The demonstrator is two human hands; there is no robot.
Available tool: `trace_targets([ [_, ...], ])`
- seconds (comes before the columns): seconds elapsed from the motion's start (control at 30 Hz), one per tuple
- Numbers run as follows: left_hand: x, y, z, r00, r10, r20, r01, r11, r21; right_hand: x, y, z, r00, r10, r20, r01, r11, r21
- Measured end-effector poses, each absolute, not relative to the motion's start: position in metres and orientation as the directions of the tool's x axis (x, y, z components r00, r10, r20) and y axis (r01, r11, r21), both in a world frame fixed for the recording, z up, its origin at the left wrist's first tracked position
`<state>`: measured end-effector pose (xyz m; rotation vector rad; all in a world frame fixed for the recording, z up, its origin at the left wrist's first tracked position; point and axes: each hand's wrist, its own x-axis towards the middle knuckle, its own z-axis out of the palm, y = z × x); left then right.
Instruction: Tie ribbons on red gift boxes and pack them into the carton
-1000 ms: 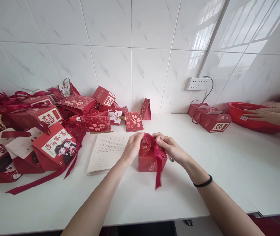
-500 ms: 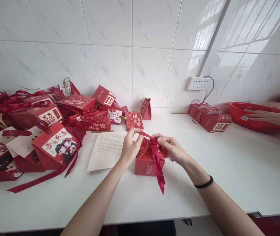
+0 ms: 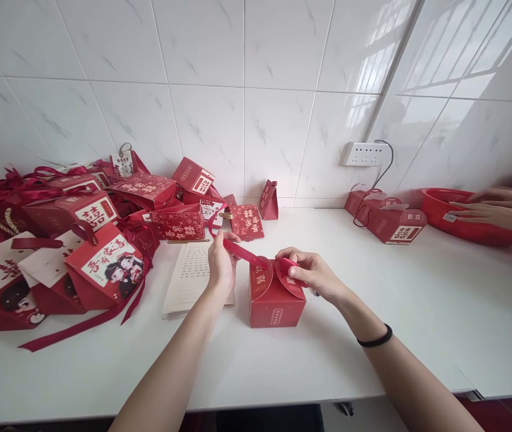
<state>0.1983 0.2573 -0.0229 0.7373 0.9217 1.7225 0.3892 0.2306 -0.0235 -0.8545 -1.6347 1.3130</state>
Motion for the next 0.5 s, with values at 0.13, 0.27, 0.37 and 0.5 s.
trace_targets([
  [0.13, 0.2, 0.255, -0.021, -0.292, 0.954, 0.073, -0.493, -0.216, 0.843, 0.391, 0.232, -0.024, -0.359, 0.91, 0.208, -0.05, 0.204, -0.978],
  [0.27, 0.202, 0.254, -0.02, -0.265, 0.96, 0.092, -0.491, -0.216, 0.844, 0.396, 0.236, -0.027, -0.317, 0.918, 0.238, -0.18, 0.188, -0.966],
  [0.37, 0.204, 0.254, -0.023, -0.234, 0.965, 0.115, -0.47, -0.215, 0.856, 0.399, 0.239, -0.029, -0.285, 0.922, 0.263, -0.209, 0.208, -0.956],
  [0.5, 0.206, 0.252, -0.027, -0.186, 0.969, 0.161, -0.355, -0.219, 0.909, 0.398, 0.241, -0.028, -0.182, 0.928, 0.324, -0.245, 0.277, -0.929],
])
